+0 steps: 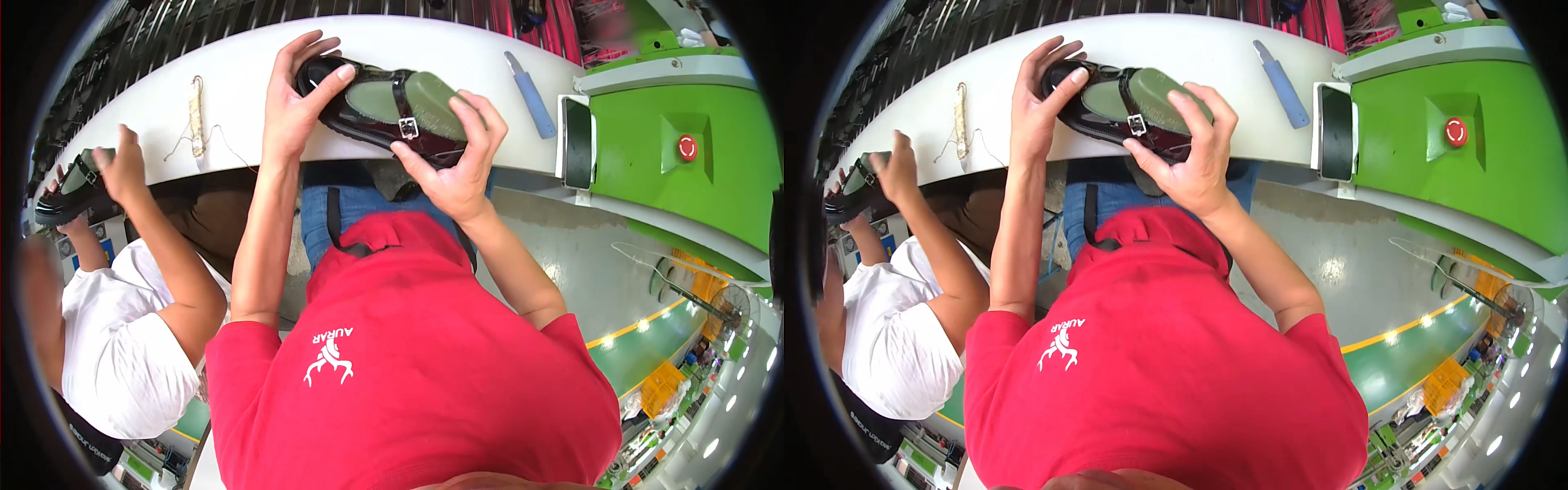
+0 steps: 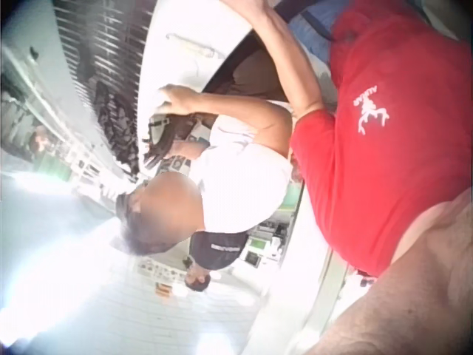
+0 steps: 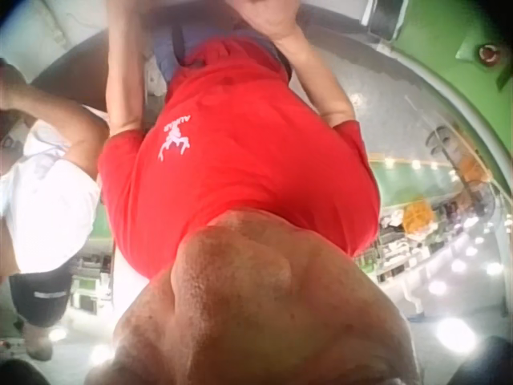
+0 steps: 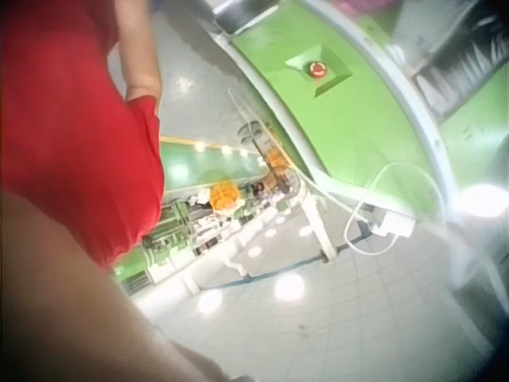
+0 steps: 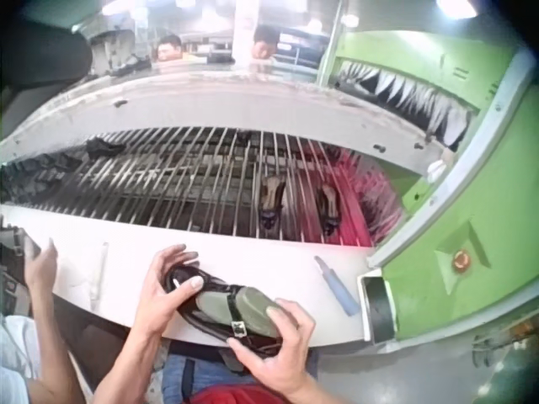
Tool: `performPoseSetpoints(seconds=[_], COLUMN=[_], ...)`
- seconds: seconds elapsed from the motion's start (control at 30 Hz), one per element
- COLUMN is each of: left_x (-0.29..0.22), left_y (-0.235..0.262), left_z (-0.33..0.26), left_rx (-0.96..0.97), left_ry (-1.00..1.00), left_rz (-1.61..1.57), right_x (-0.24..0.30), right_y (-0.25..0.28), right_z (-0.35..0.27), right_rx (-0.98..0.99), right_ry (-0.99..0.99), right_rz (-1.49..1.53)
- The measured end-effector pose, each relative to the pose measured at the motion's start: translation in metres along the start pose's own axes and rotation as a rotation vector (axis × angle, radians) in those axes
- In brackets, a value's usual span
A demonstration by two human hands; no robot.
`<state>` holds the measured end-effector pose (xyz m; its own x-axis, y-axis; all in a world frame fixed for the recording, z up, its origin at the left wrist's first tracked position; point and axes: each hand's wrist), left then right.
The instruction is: The person picks up black shoes from a conveyor belt, rotates them to inspect the soles and uppers, and places them back on the belt. The task involves repetitive handling and visual checking of the footwear in a factory setting.
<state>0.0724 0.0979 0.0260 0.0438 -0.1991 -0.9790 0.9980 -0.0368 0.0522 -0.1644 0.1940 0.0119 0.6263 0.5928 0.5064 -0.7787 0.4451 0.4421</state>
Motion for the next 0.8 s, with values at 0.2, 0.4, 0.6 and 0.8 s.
performPoseSetpoints(seconds=[0.2,0.4,0.6,0.8], left_x=[-0.069,-0.114,-0.136,-0.15], left_y=[-0.006,-0.028,-0.038,-0.044], left_z=[0.028,0.04,0.032,0.038], left_rx=[-0.003,0.14,0.198,0.228], left_ry=[-0.27,-0.39,-0.318,-0.503], left_rz=[-0.29,-0.169,0.123,0.317], right_x=[0.01,0.005,0.01,0.01], right_y=[0.001,0.015,0.015,0.02], right_z=[0.019,0.014,-0.005,-0.013], right_rx=[-0.034,0.158,0.12,0.083], right_ry=[-0.263,-0.129,-0.268,-0.385], right_rz=[0.708,0.439,0.474,0.464])
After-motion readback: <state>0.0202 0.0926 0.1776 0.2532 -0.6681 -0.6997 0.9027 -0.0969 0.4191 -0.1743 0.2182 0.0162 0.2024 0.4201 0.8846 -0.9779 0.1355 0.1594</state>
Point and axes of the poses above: each hand's wrist, its own z-axis towards the middle knuckle, its own y-axis out of the back of the hand, x = y × z, and after that the axes turned 2 degrees about y, right-handed
